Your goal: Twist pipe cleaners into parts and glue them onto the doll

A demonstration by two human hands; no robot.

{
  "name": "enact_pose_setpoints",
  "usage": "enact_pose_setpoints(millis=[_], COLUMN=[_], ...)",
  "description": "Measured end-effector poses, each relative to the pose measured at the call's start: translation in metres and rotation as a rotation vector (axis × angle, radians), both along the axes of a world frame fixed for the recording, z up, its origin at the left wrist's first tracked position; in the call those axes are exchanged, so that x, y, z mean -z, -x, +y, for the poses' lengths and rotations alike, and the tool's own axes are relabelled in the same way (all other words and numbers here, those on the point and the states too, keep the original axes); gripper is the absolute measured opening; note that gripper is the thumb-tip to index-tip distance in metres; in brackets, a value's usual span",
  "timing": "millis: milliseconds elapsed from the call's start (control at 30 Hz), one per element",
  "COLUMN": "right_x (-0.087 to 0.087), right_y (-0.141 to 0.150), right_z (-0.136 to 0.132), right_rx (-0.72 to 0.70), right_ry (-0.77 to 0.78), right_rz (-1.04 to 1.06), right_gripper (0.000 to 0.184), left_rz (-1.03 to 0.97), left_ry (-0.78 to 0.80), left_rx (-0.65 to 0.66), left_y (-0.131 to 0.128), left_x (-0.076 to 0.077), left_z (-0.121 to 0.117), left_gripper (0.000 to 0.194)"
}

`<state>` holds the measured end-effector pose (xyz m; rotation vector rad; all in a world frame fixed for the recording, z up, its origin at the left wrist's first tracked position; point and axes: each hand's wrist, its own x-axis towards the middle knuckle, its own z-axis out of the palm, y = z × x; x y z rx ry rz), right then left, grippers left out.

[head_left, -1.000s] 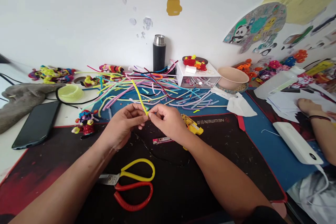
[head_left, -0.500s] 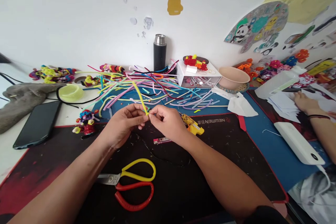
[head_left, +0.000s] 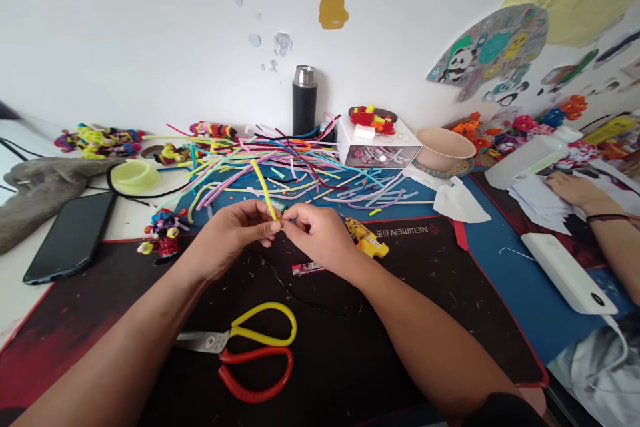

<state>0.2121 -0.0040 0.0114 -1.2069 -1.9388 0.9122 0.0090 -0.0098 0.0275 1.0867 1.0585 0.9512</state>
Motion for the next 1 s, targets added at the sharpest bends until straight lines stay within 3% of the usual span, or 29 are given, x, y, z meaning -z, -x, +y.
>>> enact_pose_setpoints(millis=[167, 467, 700, 1000], right_x=[-0.001, -0.008, -0.012, -0.013], right_y=[-0.001, -0.005, -0.005, -0.007], right_z=[0.0, 0.003, 0.001, 0.002], right_rx=[-0.023, -0.047, -0.134, -0.123], right_ry=[0.031, 0.268, 0.345, 0.355], right_rz=[0.051, 0.387, 0.349, 0.341], right_gripper=[0.012, 0.027, 0.028, 0.033], left_rz=[0.033, -0.273, -0.336, -0.281], left_ry=[-0.05, 0.033, 0.098, 0.105], left_rx=[-0.033, -0.187, -0.215, -0.226], left_y=[0.001, -0.001, -0.011, -0.01], left_x=[0.002, 0.002, -0.004, -0.002], left_z=[0.001, 0.004, 0.0, -0.001], left_gripper=[0.042, 0.045, 0.048, 0.051])
